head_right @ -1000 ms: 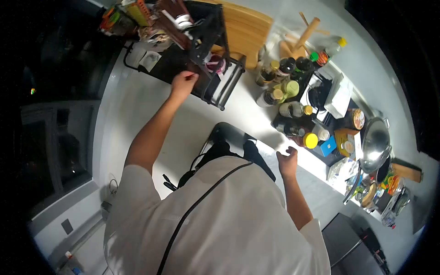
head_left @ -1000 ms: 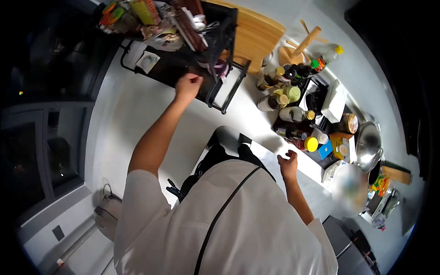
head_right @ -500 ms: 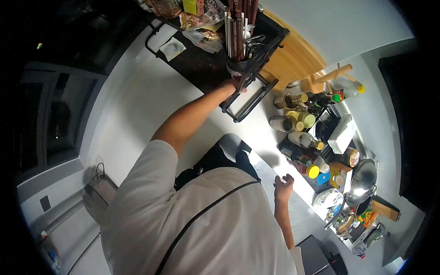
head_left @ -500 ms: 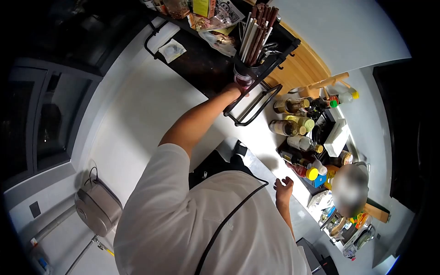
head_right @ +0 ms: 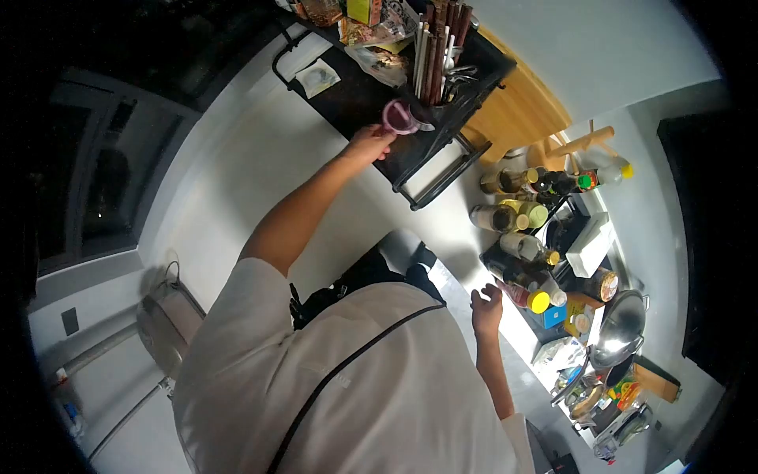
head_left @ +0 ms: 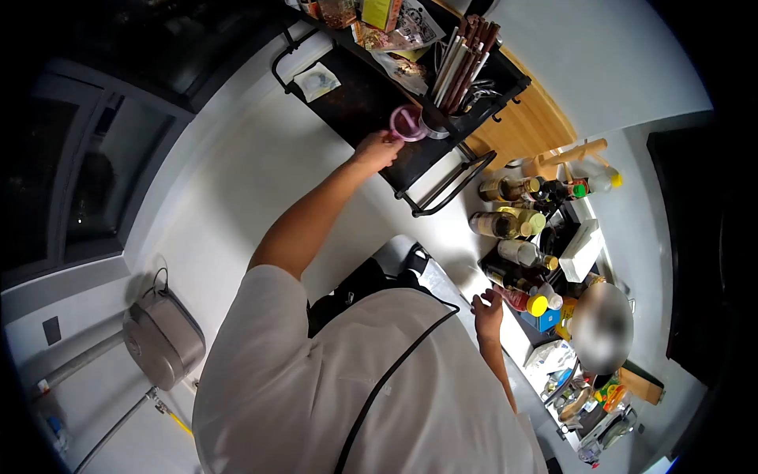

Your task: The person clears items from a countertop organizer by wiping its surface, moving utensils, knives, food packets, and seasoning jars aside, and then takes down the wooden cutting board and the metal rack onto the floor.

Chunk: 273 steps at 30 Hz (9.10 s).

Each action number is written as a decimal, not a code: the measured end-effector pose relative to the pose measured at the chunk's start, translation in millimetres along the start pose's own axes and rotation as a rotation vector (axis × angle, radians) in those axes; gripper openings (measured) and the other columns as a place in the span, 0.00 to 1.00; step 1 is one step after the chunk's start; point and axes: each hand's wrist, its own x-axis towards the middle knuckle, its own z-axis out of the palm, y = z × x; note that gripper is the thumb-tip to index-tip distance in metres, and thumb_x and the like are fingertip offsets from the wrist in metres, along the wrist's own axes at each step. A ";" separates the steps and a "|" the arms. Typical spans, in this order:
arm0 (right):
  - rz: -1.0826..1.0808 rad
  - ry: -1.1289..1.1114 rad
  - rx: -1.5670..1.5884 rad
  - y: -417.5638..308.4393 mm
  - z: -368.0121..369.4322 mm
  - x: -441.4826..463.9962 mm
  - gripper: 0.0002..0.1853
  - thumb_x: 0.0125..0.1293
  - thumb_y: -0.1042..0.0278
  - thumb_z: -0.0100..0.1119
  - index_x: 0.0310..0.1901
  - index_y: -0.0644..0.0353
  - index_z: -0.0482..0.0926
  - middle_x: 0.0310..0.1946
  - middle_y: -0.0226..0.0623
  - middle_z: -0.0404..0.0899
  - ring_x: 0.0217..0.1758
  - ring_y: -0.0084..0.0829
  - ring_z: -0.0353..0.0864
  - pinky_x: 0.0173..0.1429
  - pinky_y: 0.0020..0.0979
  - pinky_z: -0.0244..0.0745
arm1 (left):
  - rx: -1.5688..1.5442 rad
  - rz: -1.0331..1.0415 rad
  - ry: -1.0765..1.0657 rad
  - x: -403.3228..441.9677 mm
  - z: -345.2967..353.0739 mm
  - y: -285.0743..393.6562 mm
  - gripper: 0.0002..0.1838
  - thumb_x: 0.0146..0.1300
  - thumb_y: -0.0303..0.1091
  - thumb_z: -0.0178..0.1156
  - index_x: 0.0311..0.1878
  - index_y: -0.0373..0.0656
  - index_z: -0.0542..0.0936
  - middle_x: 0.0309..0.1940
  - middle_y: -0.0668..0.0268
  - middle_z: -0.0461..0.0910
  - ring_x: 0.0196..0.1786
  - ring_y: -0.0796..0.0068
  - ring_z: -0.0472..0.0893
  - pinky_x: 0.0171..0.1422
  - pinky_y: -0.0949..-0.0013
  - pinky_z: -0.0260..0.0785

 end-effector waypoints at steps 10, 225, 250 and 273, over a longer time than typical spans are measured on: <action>-0.425 -0.461 0.148 -86.9 82.4 25.9 0.15 0.76 0.72 0.67 0.61 0.60 0.81 0.47 0.31 0.84 0.49 0.21 0.82 0.56 0.28 0.81 | 0.251 -0.035 -0.229 -183.3 -88.4 36.5 0.15 0.80 0.46 0.59 0.44 0.42 0.82 0.29 0.73 0.77 0.30 0.82 0.73 0.35 0.73 0.66; -0.202 -0.173 0.068 -231.6 111.9 33.8 0.24 0.82 0.45 0.56 0.42 0.64 0.75 0.22 0.35 0.78 0.20 0.23 0.78 0.26 0.28 0.73 | 0.596 0.762 0.509 -53.3 -145.8 -31.2 0.08 0.62 0.24 0.71 0.42 0.43 0.82 0.42 0.56 0.83 0.49 0.49 0.80 0.55 0.52 0.75; -0.587 -0.430 0.426 -123.7 27.9 -8.1 0.13 0.71 0.69 0.72 0.53 0.61 0.82 0.35 0.33 0.84 0.35 0.23 0.82 0.43 0.27 0.79 | 0.465 0.268 0.116 -315.0 48.1 142.4 0.06 0.70 0.26 0.68 0.47 0.39 0.88 0.38 0.68 0.86 0.34 0.79 0.77 0.41 0.73 0.71; -0.072 0.450 1.639 168.4 -115.0 -302.0 0.11 0.77 0.63 0.66 0.49 0.62 0.82 0.38 0.28 0.84 0.32 0.18 0.79 0.37 0.24 0.77 | 0.803 1.558 -1.212 -495.2 452.5 43.8 0.11 0.59 0.24 0.68 0.45 0.42 0.86 0.37 0.61 0.83 0.43 0.55 0.83 0.49 0.55 0.75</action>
